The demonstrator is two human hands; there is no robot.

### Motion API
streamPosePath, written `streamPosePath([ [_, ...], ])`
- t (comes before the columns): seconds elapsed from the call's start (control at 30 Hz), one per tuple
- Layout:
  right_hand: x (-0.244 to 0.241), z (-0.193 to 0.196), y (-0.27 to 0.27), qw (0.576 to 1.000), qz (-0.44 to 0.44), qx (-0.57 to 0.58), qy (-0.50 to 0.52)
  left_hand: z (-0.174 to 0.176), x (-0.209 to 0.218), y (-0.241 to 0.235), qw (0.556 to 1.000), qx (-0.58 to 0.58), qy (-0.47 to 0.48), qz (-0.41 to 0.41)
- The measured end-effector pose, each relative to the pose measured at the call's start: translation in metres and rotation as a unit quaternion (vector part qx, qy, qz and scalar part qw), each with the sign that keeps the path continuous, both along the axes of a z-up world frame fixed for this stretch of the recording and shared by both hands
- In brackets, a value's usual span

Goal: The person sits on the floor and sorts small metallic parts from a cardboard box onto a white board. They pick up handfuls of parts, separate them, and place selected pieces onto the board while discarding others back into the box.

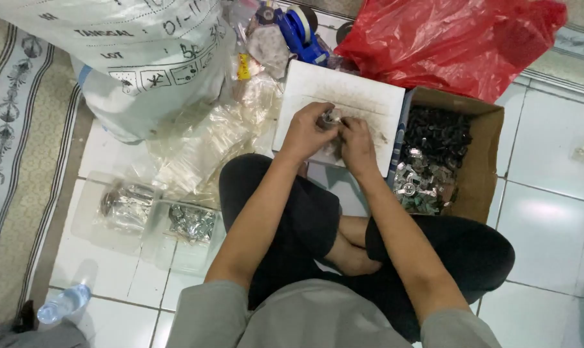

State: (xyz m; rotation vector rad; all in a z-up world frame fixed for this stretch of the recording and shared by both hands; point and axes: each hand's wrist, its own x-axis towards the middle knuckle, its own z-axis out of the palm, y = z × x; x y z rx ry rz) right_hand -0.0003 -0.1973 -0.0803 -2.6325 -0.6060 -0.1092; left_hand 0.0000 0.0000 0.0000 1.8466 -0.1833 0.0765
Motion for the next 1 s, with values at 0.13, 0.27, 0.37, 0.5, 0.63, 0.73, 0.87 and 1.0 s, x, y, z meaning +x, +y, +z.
streamPosePath([
  [0.13, 0.006, 0.025, -0.001, 0.999, -0.018, -0.001, 0.027, -0.001, 0.002, -0.003, 1.000, 0.019, 0.010, 0.009],
  [0.27, 0.022, 0.024, -0.003, 0.991, -0.072, 0.058, 0.101, 0.002, 0.002, 0.001, 0.999, 0.051, 0.011, 0.000],
  [0.37, 0.026, 0.029, -0.006, 0.981, -0.090, 0.095, 0.146, 0.003, 0.000, 0.001, 0.998, 0.059, 0.024, -0.002],
  [0.5, 0.030, 0.042, -0.022, 0.932, -0.135, 0.265, 0.207, 0.022, -0.005, 0.004, 0.997, 0.064, 0.033, -0.015],
  [0.63, 0.026, 0.084, -0.016, 0.877, -0.143, 0.410, 0.205, 0.018, -0.003, 0.001, 0.996, 0.068, 0.052, -0.021],
  [0.73, 0.024, 0.119, 0.002, 0.887, -0.107, 0.394, 0.216, 0.018, -0.004, 0.000, 0.996, 0.075, 0.045, -0.023],
  [0.87, 0.035, 0.140, 0.026, 0.956, -0.114, 0.148, 0.225, 0.016, -0.002, 0.000, 0.996, 0.084, 0.032, -0.024],
  [1.0, 0.042, 0.137, 0.043, 0.979, -0.089, 0.068, 0.169, 0.006, -0.002, -0.001, 0.996, 0.089, 0.027, -0.017],
])
